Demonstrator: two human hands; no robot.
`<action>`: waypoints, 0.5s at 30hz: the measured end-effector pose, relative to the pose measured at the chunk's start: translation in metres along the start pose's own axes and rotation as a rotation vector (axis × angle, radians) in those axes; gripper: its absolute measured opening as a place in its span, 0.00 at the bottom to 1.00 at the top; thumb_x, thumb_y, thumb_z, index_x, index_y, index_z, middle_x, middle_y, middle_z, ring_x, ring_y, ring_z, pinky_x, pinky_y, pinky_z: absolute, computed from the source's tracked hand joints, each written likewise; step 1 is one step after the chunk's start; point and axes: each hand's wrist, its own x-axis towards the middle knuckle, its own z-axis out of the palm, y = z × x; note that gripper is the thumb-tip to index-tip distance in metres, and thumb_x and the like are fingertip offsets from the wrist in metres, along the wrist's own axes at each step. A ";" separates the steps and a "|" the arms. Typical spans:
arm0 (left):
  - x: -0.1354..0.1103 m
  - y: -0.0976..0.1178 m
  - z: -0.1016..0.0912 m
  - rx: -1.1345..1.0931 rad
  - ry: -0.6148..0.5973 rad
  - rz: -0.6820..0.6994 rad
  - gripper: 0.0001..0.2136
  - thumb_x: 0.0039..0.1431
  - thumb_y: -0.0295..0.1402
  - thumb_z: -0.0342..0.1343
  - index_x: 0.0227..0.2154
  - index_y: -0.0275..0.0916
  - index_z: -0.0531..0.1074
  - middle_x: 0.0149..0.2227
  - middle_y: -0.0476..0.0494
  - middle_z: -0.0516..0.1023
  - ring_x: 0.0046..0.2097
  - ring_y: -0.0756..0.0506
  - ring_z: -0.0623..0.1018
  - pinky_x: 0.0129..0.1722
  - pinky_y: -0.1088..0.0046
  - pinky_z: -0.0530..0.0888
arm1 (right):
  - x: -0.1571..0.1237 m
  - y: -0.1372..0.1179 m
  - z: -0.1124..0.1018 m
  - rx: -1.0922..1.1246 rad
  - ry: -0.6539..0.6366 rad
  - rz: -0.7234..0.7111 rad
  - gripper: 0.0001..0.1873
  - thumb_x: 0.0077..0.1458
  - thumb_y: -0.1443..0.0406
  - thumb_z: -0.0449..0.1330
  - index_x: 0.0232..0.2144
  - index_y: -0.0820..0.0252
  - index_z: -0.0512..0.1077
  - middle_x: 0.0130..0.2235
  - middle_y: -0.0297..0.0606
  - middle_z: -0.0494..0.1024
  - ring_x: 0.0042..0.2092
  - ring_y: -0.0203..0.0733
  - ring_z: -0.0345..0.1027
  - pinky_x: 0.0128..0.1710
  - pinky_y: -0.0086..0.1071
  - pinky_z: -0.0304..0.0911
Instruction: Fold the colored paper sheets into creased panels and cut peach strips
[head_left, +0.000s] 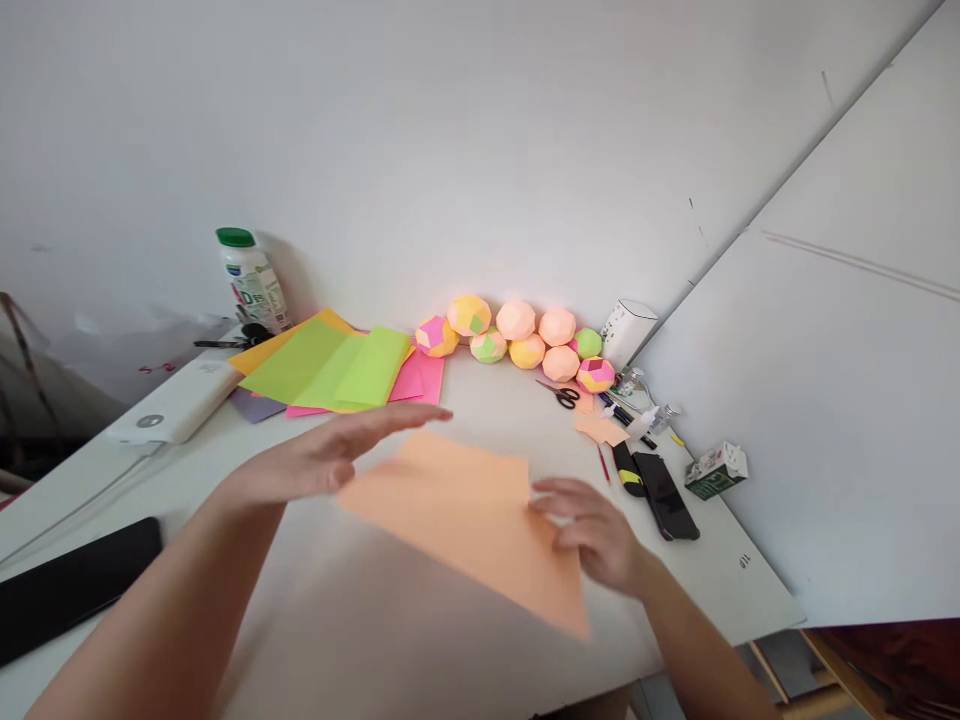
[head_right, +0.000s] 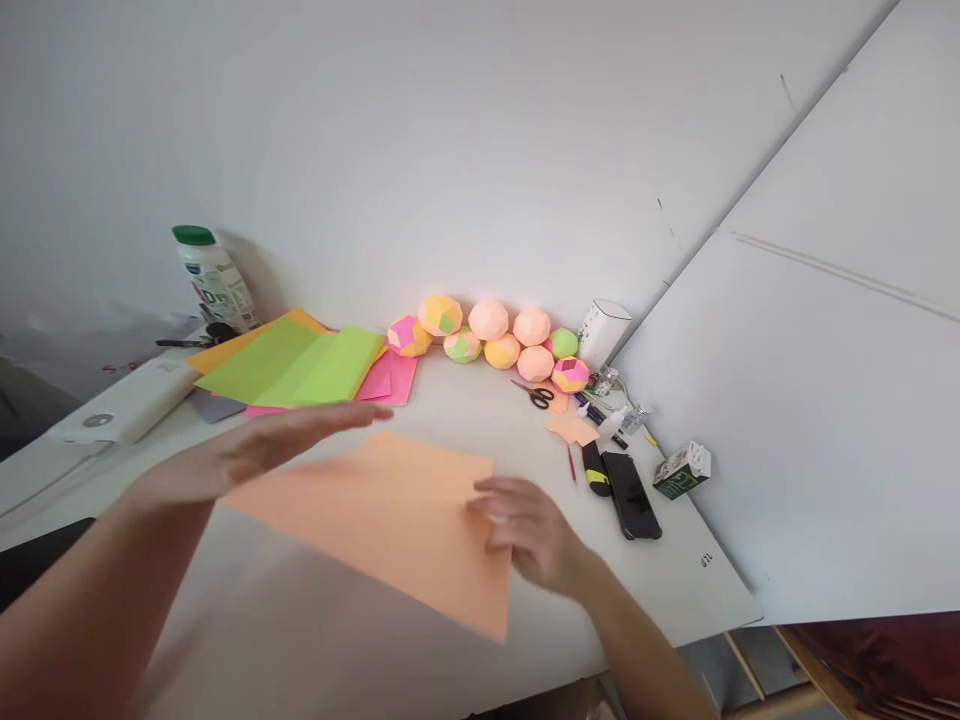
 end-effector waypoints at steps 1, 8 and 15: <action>-0.006 0.012 0.003 0.019 -0.116 -0.023 0.34 0.50 0.61 0.50 0.56 0.48 0.66 0.59 0.43 0.67 0.59 0.34 0.66 0.56 0.57 0.65 | -0.018 -0.006 0.006 -0.008 -0.053 0.036 0.06 0.59 0.72 0.52 0.34 0.56 0.65 0.51 0.43 0.73 0.58 0.47 0.60 0.52 0.47 0.62; -0.021 -0.008 0.085 0.398 -0.467 -0.193 0.27 0.63 0.51 0.42 0.63 0.49 0.53 0.65 0.45 0.54 0.63 0.39 0.60 0.58 0.62 0.64 | -0.080 -0.023 0.022 0.008 -0.149 0.252 0.10 0.57 0.75 0.51 0.36 0.56 0.64 0.51 0.40 0.74 0.61 0.45 0.56 0.58 0.48 0.58; -0.049 -0.065 0.146 0.899 -0.343 0.013 0.34 0.60 0.55 0.42 0.63 0.39 0.53 0.66 0.37 0.50 0.66 0.32 0.50 0.62 0.52 0.53 | -0.085 0.012 0.029 -0.192 -0.277 0.372 0.12 0.55 0.76 0.48 0.37 0.59 0.67 0.54 0.46 0.70 0.63 0.45 0.53 0.59 0.46 0.59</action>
